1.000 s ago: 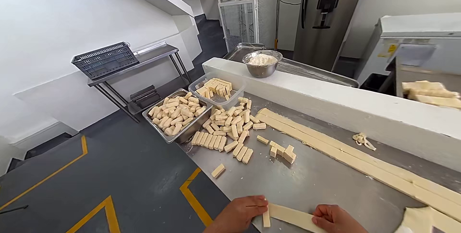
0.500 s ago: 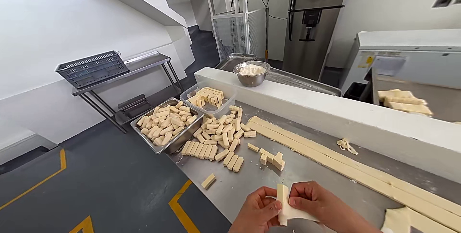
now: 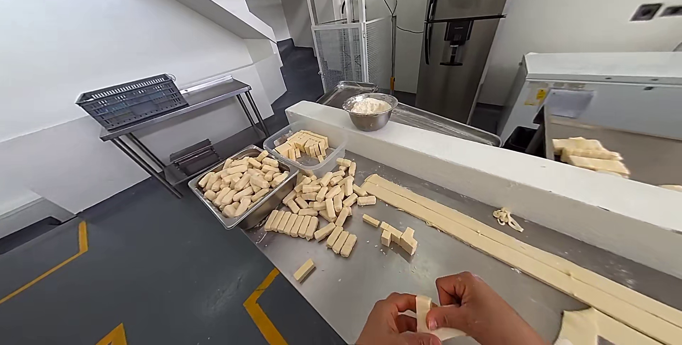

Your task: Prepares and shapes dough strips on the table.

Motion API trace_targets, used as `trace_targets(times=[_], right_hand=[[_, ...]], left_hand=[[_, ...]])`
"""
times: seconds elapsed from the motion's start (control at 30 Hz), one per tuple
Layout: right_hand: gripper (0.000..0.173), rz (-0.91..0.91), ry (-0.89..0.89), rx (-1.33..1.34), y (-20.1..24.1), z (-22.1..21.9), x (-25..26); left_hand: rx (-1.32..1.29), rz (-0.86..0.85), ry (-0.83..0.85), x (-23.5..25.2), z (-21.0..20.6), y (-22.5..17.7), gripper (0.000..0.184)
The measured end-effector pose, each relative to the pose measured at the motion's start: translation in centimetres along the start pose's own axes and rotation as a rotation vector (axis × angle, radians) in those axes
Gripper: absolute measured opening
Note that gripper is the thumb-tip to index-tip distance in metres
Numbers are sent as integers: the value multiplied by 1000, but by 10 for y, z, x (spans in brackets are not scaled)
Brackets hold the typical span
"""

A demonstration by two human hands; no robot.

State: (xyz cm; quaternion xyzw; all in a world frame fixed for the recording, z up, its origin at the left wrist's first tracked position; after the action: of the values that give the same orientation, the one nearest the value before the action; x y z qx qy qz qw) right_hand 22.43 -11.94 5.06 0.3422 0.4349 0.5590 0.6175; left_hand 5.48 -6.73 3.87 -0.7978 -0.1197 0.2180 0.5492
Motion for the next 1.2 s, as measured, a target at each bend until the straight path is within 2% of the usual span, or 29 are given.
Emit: trace_targets(times=[0.07,0.17,0.2,0.27,0.37,0.43,0.5,0.53,0.6,0.7,0.83,0.9,1.0,1.07,1.2], right_hand=[[49,49,6,22,0,-1,-1],[29,151,77,154,-10,3,-2],[25,142,81,155,-11,4,-3],[30,98,41,103,-8,4,-5],[49,127,17,58,0,-1,-7],[44,180,69,99,-1,1,-9],[27,210,112,141,-6,8,-11],[23,209,109,138,-6,10,-12],[29,193,65,92,-4,9,-13],[47,212,43,51,4,4,-15],[30,307,126,113,3,11,-19],[32,290,87,86,2,12,-18],[45,281,45,36,9,5,-18],[48,321,55,44,10,4,-19],[32,331,102,82,0,12,-22]], left_hand=[[-18,-4,-4,1,-1,1,31],[-56,-20,24,-1,0,2,45],[-58,-25,15,-2,-1,2,42],[-54,-28,12,-3,-4,3,29],[-15,-16,78,-3,-9,4,25],[-43,-10,85,-3,-9,4,29],[-65,-39,88,-4,-7,2,40],[-50,-53,78,-4,-7,1,38],[6,-69,57,-4,-9,1,29],[50,-98,104,-3,-12,3,31],[-57,-107,112,-6,-12,0,38],[-38,-113,63,-8,-12,-1,29],[93,-140,72,-7,-15,-1,33],[130,-149,63,-8,-15,-4,31],[53,-136,34,-12,-13,-7,30]])
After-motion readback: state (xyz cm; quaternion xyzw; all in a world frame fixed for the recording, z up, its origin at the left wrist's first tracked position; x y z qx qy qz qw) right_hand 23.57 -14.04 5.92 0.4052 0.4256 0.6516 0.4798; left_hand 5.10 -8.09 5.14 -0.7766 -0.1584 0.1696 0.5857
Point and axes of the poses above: each hand's wrist, its own x-axis towards the middle knuckle, its own z-axis out of the back of the hand, y = z × x, the point moved 5 cm from there along x, towards the middle knuckle, and after that the axes turned 5 degrees about y, right-handed, at the moved point
